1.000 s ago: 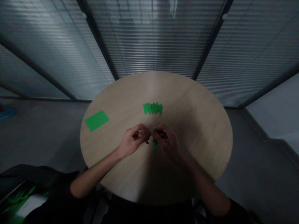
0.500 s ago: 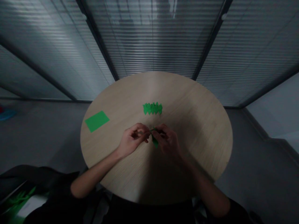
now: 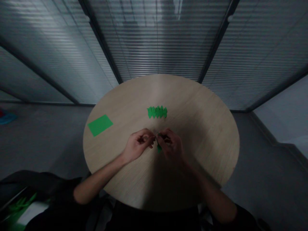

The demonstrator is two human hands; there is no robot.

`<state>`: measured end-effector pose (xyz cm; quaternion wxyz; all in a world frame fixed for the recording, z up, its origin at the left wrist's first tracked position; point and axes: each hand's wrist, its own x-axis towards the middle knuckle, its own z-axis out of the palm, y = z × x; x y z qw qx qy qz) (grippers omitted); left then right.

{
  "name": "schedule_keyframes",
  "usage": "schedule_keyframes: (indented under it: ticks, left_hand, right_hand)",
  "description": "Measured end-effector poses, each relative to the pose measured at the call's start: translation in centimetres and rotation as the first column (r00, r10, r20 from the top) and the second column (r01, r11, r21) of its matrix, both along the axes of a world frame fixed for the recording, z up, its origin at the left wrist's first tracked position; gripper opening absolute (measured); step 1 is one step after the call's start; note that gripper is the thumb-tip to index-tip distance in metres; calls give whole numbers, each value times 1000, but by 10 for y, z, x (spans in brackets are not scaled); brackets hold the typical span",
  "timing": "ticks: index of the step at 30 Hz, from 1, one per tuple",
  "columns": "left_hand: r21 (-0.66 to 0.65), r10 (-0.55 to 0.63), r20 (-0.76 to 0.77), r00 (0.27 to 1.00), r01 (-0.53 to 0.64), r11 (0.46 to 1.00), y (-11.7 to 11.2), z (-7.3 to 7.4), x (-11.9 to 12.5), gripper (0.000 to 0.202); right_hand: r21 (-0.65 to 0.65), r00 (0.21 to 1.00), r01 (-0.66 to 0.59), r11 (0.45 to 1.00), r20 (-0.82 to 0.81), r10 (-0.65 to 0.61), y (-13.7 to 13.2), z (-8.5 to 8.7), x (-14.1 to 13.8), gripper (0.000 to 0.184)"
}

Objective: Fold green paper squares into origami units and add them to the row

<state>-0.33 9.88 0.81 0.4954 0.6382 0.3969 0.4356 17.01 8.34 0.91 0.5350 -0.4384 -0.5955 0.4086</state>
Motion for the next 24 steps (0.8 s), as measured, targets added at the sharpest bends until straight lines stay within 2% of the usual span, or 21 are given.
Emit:
schedule_keyframes:
  ticks: [5, 12, 17, 24]
  left_hand:
    - [-9, -21, 5, 1000, 21, 1000, -2, 1, 1, 21]
    - [-23, -34, 57, 998, 35, 999, 0, -3, 1, 21]
    - [0, -20, 48, 999, 20, 1000, 0, -2, 0, 19]
    - [9, -32, 8, 999, 32, 999, 0, -1, 1, 23]
  right_hand:
    - [-43, 1000, -14, 999, -12, 13, 0, -1, 0, 14]
    - [-104, 997, 25, 994, -72, -32, 3, 0, -3, 13]
    - [-139, 998, 23, 990, -46, -30, 3, -3, -2, 20]
    - [-105, 1000, 9, 994, -7, -10, 3, -3, 0, 22]
